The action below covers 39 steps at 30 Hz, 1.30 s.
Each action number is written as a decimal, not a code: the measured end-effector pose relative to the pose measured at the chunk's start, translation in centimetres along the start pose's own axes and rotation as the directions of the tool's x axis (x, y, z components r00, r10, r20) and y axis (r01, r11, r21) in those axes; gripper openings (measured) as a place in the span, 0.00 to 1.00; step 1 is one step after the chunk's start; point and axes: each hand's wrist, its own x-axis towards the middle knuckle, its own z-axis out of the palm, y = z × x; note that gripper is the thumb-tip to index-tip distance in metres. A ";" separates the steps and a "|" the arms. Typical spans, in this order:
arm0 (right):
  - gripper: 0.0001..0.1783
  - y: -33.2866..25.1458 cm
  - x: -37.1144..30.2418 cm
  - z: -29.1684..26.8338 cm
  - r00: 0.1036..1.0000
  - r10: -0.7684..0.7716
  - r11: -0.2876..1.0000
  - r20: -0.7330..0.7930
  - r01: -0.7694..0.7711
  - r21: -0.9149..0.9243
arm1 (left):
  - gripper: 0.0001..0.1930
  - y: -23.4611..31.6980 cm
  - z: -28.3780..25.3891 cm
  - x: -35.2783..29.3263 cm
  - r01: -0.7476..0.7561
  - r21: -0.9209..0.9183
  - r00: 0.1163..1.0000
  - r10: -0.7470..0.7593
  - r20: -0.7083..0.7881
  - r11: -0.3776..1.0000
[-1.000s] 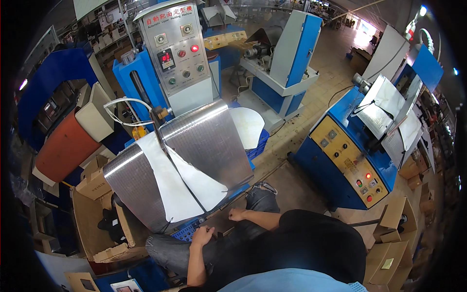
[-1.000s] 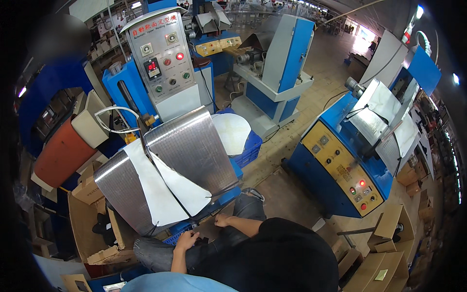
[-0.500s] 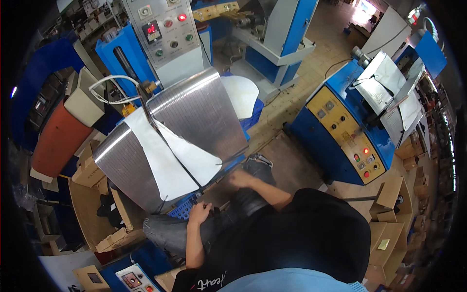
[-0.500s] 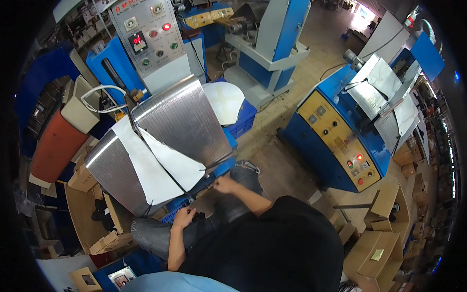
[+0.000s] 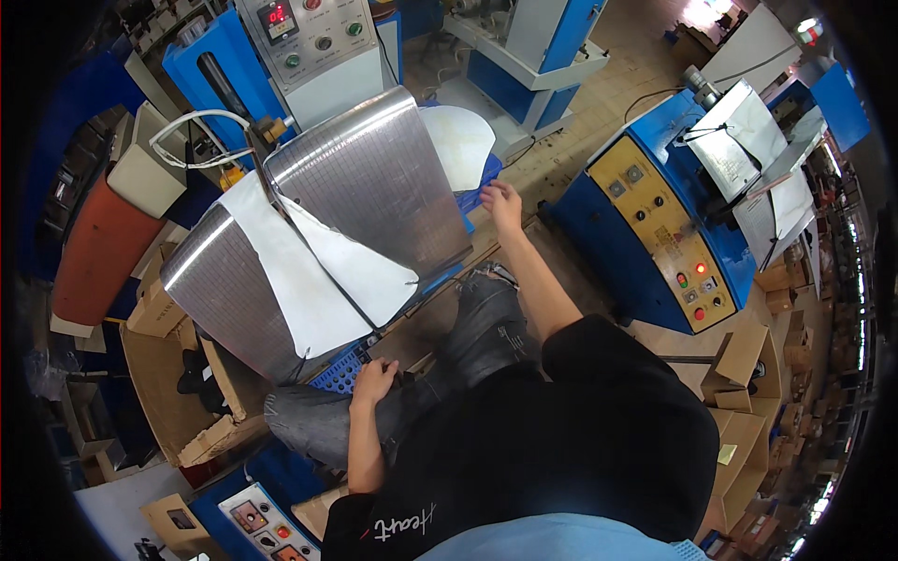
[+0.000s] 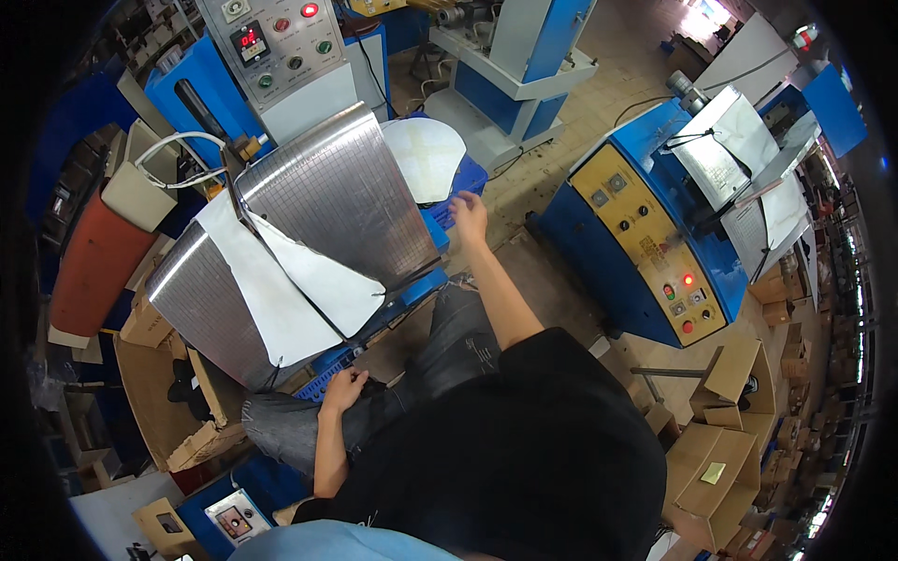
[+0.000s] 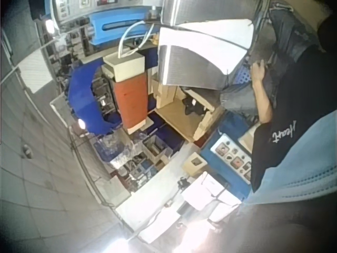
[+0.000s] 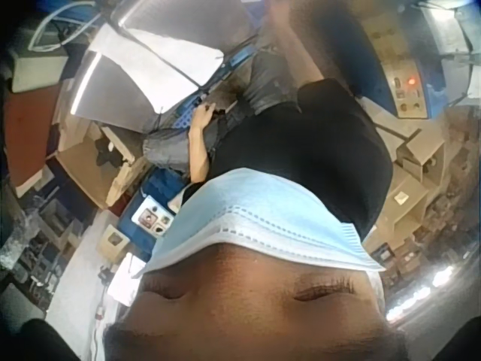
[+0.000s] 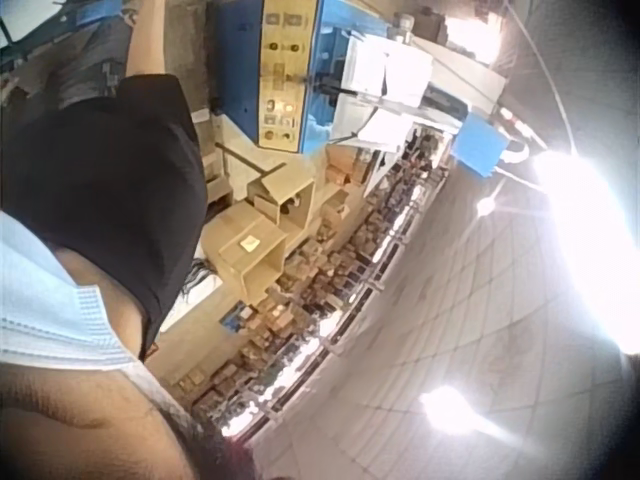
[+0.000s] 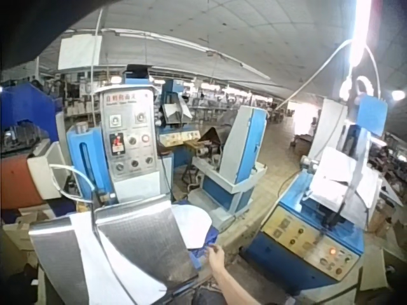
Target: The person molds shoe components by placing fabric pieces and padding onto a molding machine form, pressing them down by hand, and removing the molded pieces.
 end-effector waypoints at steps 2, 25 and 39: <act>0.20 -0.9 0.4 0.8 0.994 0.093 0.978 0.060 -0.102 0.181 | 0.21 -0.1 -0.1 0.1 0.008 0.008 1.000 -0.008 -0.001 1.000; 0.12 -5.4 12.4 -0.9 0.786 0.347 0.811 0.512 -0.526 0.257 | 0.17 0.9 1.5 -1.9 -0.070 0.244 0.986 0.030 0.164 0.967; 0.09 -22.6 -4.8 8.6 0.476 -0.877 0.480 0.062 0.873 0.083 | 0.15 -0.1 0.4 -17.2 0.004 0.158 0.697 0.111 -0.708 0.987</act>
